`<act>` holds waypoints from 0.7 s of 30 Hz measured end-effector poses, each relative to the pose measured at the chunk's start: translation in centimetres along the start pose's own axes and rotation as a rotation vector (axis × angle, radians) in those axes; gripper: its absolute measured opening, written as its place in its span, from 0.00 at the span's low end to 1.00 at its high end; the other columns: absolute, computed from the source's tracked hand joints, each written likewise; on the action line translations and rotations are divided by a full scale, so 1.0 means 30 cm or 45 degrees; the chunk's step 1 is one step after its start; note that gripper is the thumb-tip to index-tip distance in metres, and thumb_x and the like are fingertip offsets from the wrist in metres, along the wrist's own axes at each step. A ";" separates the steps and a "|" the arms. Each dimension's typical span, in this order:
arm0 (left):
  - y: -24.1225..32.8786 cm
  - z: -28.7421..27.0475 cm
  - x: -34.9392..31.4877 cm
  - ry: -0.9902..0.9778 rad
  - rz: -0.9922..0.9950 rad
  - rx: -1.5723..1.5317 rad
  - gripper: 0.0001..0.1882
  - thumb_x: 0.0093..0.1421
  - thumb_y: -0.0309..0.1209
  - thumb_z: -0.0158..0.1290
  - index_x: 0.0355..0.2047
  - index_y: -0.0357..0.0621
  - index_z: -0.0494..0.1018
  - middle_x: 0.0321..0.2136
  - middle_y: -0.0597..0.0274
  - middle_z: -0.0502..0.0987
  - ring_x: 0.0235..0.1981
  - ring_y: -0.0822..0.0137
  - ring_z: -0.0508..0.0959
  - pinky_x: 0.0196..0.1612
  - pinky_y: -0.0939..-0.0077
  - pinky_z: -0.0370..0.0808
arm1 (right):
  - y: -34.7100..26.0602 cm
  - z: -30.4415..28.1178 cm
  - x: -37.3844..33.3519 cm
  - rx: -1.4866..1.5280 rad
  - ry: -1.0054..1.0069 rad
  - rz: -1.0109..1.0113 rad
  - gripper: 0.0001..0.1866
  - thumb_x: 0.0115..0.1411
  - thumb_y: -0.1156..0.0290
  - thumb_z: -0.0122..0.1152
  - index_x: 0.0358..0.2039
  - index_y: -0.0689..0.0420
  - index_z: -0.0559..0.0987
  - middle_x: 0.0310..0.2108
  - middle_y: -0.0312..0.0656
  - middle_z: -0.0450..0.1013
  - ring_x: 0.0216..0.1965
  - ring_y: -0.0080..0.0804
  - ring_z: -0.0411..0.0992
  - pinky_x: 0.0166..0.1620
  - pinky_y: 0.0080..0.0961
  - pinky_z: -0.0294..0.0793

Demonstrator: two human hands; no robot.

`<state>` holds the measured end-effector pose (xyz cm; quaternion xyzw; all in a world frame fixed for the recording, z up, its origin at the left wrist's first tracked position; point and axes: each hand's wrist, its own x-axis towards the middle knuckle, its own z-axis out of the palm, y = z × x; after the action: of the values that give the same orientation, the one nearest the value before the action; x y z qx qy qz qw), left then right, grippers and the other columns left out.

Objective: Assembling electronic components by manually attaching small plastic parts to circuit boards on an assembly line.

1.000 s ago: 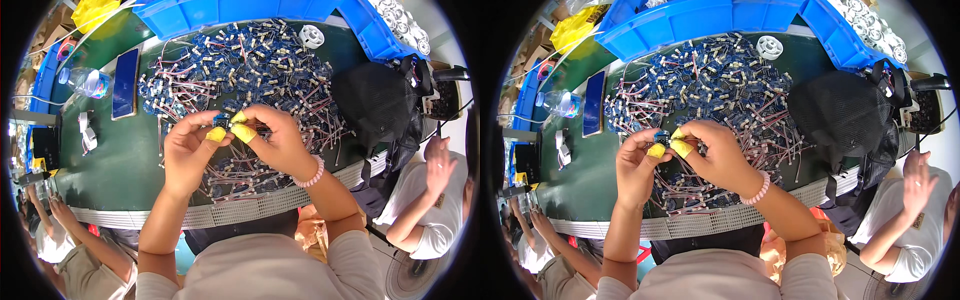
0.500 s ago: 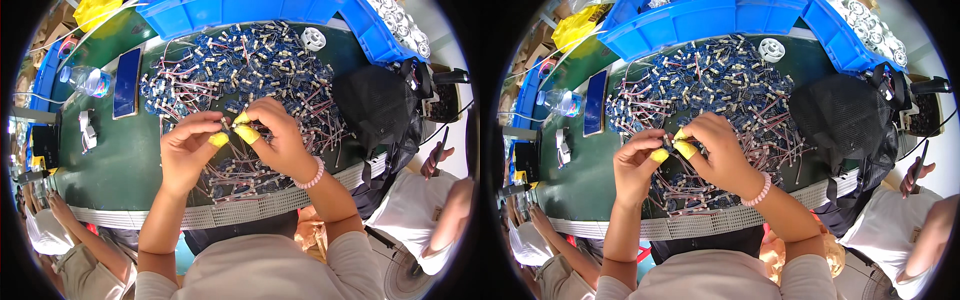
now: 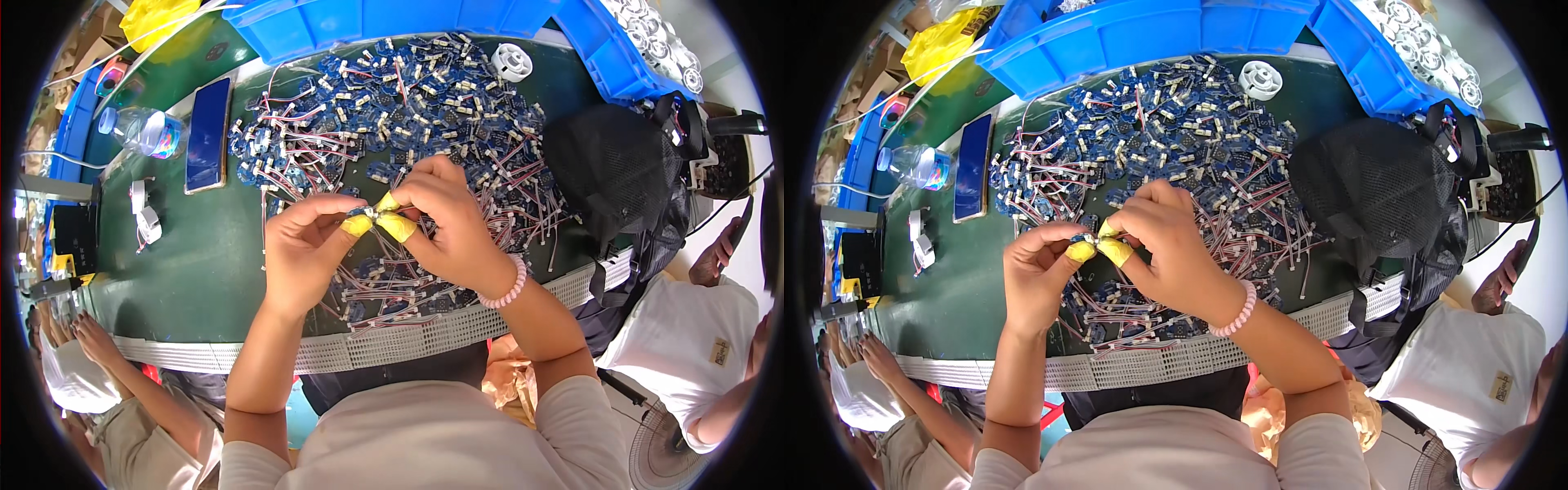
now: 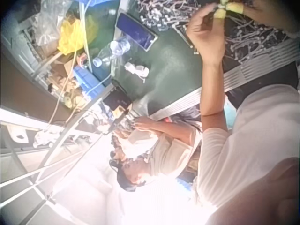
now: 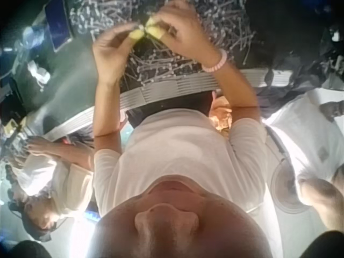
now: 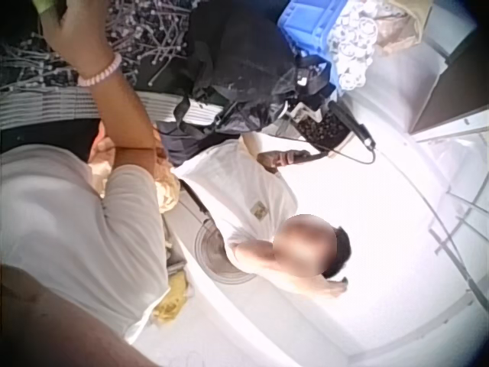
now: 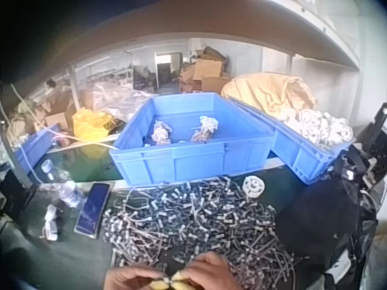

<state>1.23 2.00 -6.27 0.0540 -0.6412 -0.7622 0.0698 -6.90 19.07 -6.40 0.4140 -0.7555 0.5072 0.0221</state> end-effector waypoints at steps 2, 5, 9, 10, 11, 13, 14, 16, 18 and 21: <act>0.003 0.001 -0.001 -0.004 0.017 0.033 0.13 0.52 0.12 0.53 0.38 0.33 0.74 0.36 0.57 0.75 0.38 0.70 0.76 0.44 0.80 0.74 | -0.002 0.001 -0.001 -0.049 -0.007 -0.022 0.09 0.44 0.79 0.61 0.29 0.57 0.75 0.26 0.35 0.69 0.34 0.33 0.64 0.41 0.28 0.60; 0.006 0.007 -0.004 0.005 0.038 0.053 0.13 0.52 0.12 0.54 0.38 0.33 0.74 0.35 0.58 0.75 0.38 0.71 0.76 0.43 0.80 0.74 | -0.008 0.005 -0.007 -0.073 -0.028 0.012 0.10 0.44 0.78 0.62 0.29 0.56 0.75 0.27 0.36 0.70 0.36 0.33 0.65 0.43 0.30 0.59; 0.026 -0.008 -0.011 -0.053 -0.069 -0.026 0.12 0.51 0.11 0.53 0.37 0.32 0.75 0.33 0.58 0.76 0.36 0.71 0.77 0.41 0.80 0.75 | -0.014 -0.003 -0.007 -0.069 -0.020 -0.035 0.08 0.44 0.77 0.63 0.28 0.55 0.76 0.26 0.34 0.71 0.38 0.33 0.66 0.44 0.30 0.58; 0.032 -0.010 -0.010 -0.051 -0.069 -0.027 0.12 0.51 0.11 0.53 0.37 0.32 0.75 0.33 0.58 0.76 0.36 0.71 0.77 0.41 0.80 0.75 | -0.015 -0.010 -0.010 -0.024 -0.052 -0.040 0.07 0.44 0.76 0.64 0.27 0.55 0.77 0.25 0.33 0.72 0.38 0.33 0.66 0.45 0.30 0.58; 0.037 -0.012 -0.007 -0.115 -0.058 -0.011 0.12 0.51 0.11 0.53 0.36 0.32 0.75 0.32 0.58 0.76 0.35 0.71 0.77 0.40 0.81 0.76 | -0.014 -0.018 -0.013 0.021 -0.085 -0.044 0.06 0.44 0.74 0.66 0.25 0.54 0.78 0.24 0.32 0.73 0.39 0.32 0.67 0.45 0.31 0.58; 0.045 -0.014 -0.010 -0.203 -0.050 -0.063 0.11 0.50 0.10 0.53 0.34 0.32 0.76 0.32 0.57 0.76 0.33 0.70 0.77 0.37 0.81 0.76 | -0.004 -0.031 -0.015 0.070 -0.127 0.010 0.06 0.43 0.72 0.68 0.24 0.54 0.80 0.23 0.30 0.74 0.41 0.32 0.68 0.46 0.31 0.57; 0.044 -0.016 -0.010 -0.200 -0.053 -0.063 0.11 0.50 0.10 0.53 0.34 0.32 0.76 0.32 0.57 0.76 0.33 0.70 0.77 0.37 0.81 0.76 | 0.000 -0.033 -0.016 0.138 -0.143 0.021 0.06 0.43 0.72 0.69 0.24 0.54 0.80 0.23 0.30 0.74 0.42 0.33 0.69 0.47 0.31 0.57; 0.040 -0.019 -0.009 -0.242 -0.029 -0.046 0.12 0.50 0.10 0.52 0.35 0.32 0.76 0.32 0.57 0.76 0.32 0.71 0.77 0.36 0.81 0.76 | 0.006 -0.039 -0.015 0.210 -0.163 0.036 0.06 0.43 0.72 0.69 0.24 0.54 0.81 0.23 0.30 0.74 0.43 0.33 0.69 0.48 0.32 0.57; 0.043 -0.016 -0.012 -0.247 -0.053 -0.045 0.12 0.50 0.10 0.52 0.35 0.32 0.76 0.31 0.57 0.76 0.31 0.71 0.77 0.35 0.81 0.76 | 0.011 -0.048 -0.010 0.213 -0.188 0.057 0.07 0.42 0.72 0.70 0.24 0.55 0.82 0.22 0.30 0.75 0.44 0.34 0.70 0.48 0.32 0.58; 0.045 -0.011 -0.013 -0.277 -0.097 -0.066 0.12 0.51 0.09 0.51 0.35 0.32 0.76 0.30 0.57 0.75 0.31 0.70 0.78 0.34 0.80 0.75 | 0.020 -0.051 -0.013 0.274 -0.221 0.104 0.06 0.42 0.72 0.70 0.24 0.54 0.82 0.22 0.30 0.75 0.43 0.33 0.72 0.48 0.32 0.57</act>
<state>1.73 1.53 -5.01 -0.0067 -0.6226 -0.7820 -0.0277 -7.62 20.59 -6.29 0.4251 -0.7122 0.5480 -0.1086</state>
